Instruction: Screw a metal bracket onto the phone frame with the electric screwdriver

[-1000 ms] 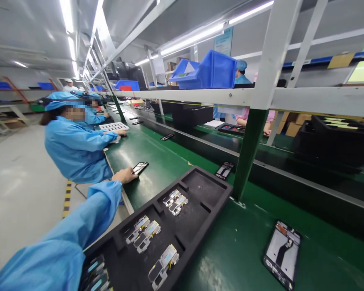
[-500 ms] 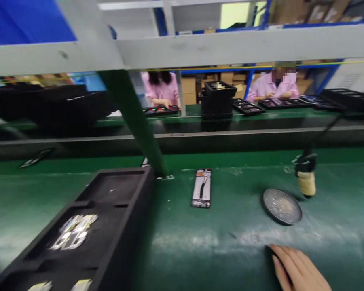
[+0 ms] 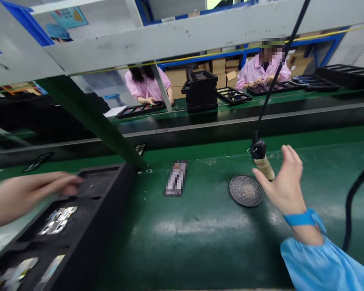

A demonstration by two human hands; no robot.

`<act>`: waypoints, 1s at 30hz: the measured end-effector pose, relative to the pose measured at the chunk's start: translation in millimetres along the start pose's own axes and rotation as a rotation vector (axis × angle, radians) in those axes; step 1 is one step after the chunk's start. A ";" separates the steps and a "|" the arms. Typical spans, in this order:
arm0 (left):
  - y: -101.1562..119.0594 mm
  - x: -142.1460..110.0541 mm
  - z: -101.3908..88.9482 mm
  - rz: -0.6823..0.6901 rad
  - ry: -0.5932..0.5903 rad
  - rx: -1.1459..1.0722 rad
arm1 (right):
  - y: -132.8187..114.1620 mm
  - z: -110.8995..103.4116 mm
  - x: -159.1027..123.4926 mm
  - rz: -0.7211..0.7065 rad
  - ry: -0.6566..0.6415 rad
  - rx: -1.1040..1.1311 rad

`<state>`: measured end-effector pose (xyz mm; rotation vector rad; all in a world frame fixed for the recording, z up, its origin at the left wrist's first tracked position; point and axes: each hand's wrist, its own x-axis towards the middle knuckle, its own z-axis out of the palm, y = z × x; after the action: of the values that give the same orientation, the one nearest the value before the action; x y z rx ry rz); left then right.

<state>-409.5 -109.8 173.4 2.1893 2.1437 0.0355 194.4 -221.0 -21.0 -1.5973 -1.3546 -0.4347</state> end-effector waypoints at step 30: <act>322.4 -43.9 265.0 0.856 0.030 -0.443 | -2.8 21.6 20.3 0.423 0.287 0.900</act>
<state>-70.4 -170.3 -66.1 2.5884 0.9182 0.5262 191.9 -192.1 -14.5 -0.9618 -0.7709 0.1956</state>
